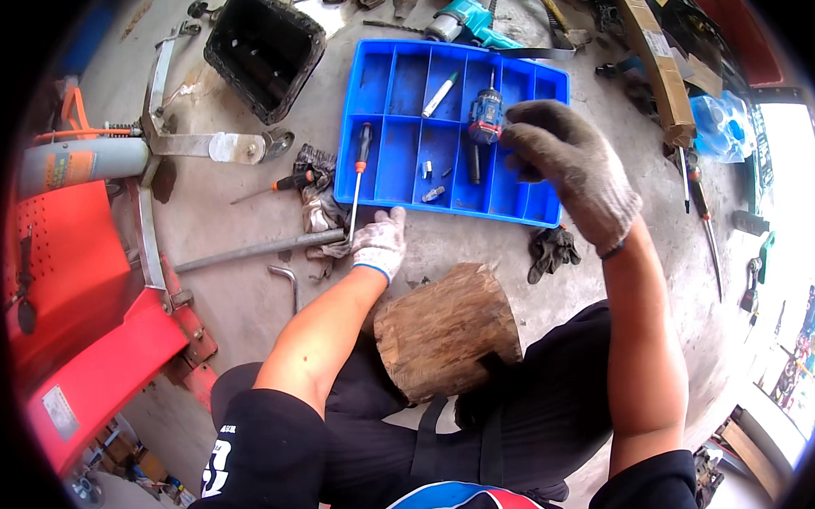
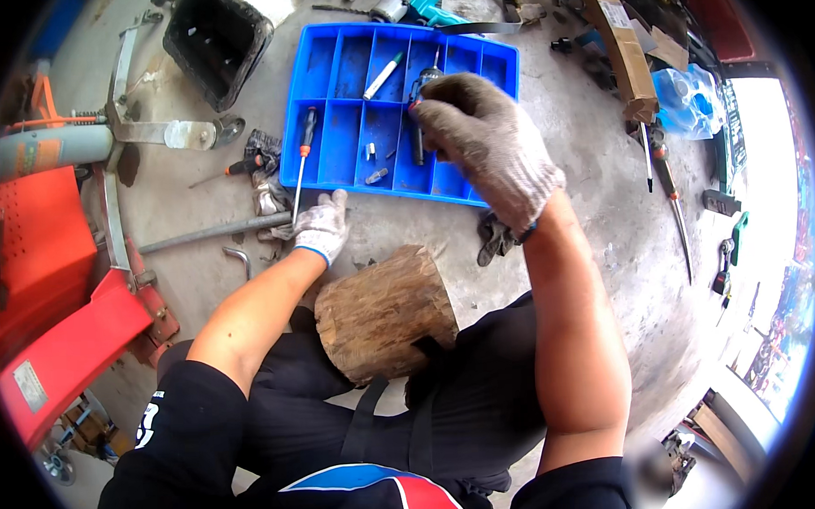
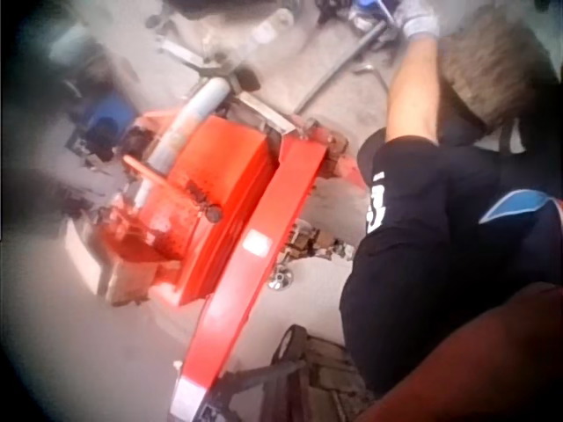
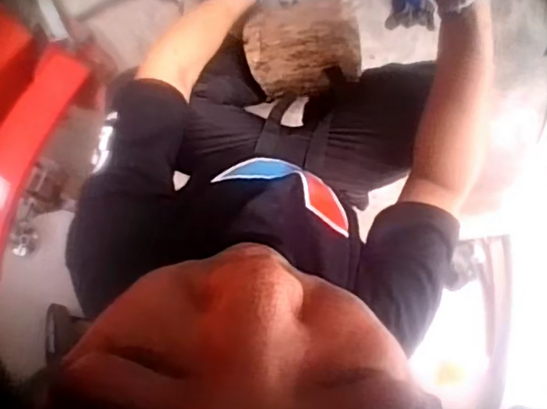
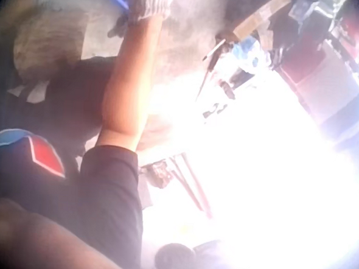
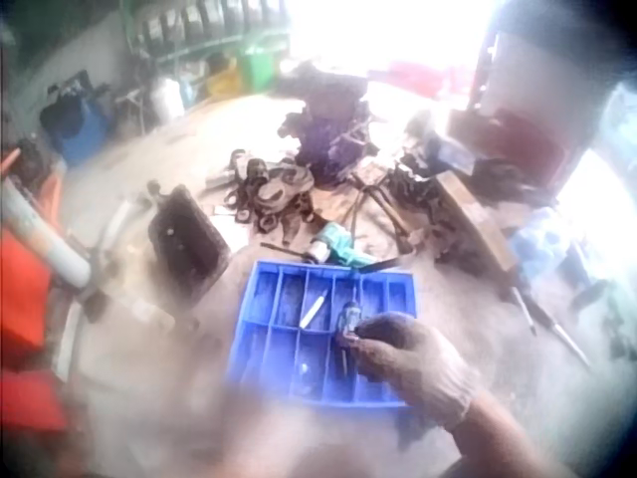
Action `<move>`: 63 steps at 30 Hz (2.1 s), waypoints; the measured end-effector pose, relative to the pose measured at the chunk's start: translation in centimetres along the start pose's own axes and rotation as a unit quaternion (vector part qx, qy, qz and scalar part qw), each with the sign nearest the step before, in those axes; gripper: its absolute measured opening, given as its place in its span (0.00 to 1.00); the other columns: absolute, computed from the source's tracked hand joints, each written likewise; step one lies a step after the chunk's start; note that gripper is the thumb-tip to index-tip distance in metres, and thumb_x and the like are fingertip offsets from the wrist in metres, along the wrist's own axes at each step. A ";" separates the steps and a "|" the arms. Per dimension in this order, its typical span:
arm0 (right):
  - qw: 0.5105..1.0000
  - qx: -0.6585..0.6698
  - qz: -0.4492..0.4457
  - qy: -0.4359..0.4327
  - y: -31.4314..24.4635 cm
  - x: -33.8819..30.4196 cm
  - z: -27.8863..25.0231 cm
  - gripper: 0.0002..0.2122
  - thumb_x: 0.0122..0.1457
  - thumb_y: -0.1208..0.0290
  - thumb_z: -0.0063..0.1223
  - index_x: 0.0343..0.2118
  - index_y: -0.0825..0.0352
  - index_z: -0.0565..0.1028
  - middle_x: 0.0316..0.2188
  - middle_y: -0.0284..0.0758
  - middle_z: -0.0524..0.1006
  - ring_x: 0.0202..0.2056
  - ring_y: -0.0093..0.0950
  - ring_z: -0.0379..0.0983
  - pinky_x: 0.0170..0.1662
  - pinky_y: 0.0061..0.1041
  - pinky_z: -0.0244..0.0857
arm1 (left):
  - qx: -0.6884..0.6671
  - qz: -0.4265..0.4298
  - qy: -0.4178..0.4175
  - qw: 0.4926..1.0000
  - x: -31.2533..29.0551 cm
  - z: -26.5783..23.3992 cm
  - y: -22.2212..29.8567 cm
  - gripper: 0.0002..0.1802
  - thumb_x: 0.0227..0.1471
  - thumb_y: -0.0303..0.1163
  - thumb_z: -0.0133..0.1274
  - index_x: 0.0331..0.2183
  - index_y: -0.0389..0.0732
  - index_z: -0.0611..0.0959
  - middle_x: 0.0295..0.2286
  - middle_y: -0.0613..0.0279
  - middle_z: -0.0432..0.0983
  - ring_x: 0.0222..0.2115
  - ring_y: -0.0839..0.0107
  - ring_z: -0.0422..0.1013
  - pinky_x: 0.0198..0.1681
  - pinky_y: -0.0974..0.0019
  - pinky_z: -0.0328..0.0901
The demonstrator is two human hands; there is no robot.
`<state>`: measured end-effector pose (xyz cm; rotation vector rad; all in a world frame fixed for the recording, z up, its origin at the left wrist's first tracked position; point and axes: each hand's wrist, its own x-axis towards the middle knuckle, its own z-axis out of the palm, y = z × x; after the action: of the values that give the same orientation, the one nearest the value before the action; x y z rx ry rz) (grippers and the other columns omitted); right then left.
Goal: The person organizes tools in a blue tray, then moves around the garage handling a brake disc, a spray can, and various hand tools. They place items on shelves and a red tool cart while walking through the workspace.
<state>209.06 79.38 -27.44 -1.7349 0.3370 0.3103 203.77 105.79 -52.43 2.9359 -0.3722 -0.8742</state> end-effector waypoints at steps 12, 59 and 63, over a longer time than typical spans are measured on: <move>0.998 -0.055 -0.006 -0.035 1.2 1.3 0.7 0.19 0.61 0.61 0.58 0.49 0.71 0.78 0.39 0.41 0.82 0.40 0.29 0.79 0.48 0.28 0.72 | -0.080 -0.075 -0.096 0.989 2.4 0.5 -3.0 0.21 0.53 0.43 0.57 0.41 0.35 0.86 0.42 0.40 0.83 0.43 0.49 0.81 0.47 0.51 0.75; 0.686 0.605 0.392 0.098 -5.1 -29.2 -38.1 0.21 0.72 0.52 0.40 0.48 0.67 0.73 0.16 0.25 0.62 0.12 0.17 0.52 0.16 0.20 0.48 | -0.568 -0.214 -0.372 0.702 -26.3 -34.8 51.2 0.25 0.66 0.50 0.53 0.48 0.37 0.79 0.24 0.64 0.76 0.14 0.79 0.64 0.16 0.72 0.58; 0.576 0.782 0.138 0.196 -1.5 -32.5 -54.0 0.23 0.72 0.48 0.37 0.50 0.64 0.76 0.16 0.25 0.64 0.13 0.19 0.53 0.16 0.22 0.50 | -0.565 -0.043 -0.395 0.724 -22.9 -35.8 67.2 0.24 0.67 0.50 0.51 0.43 0.35 0.80 0.26 0.61 0.78 0.21 0.74 0.71 0.25 0.70 0.66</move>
<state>180.90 28.30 -3.52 0.0958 0.8618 -0.2036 190.34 45.76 -2.10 1.3701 0.2492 -1.5731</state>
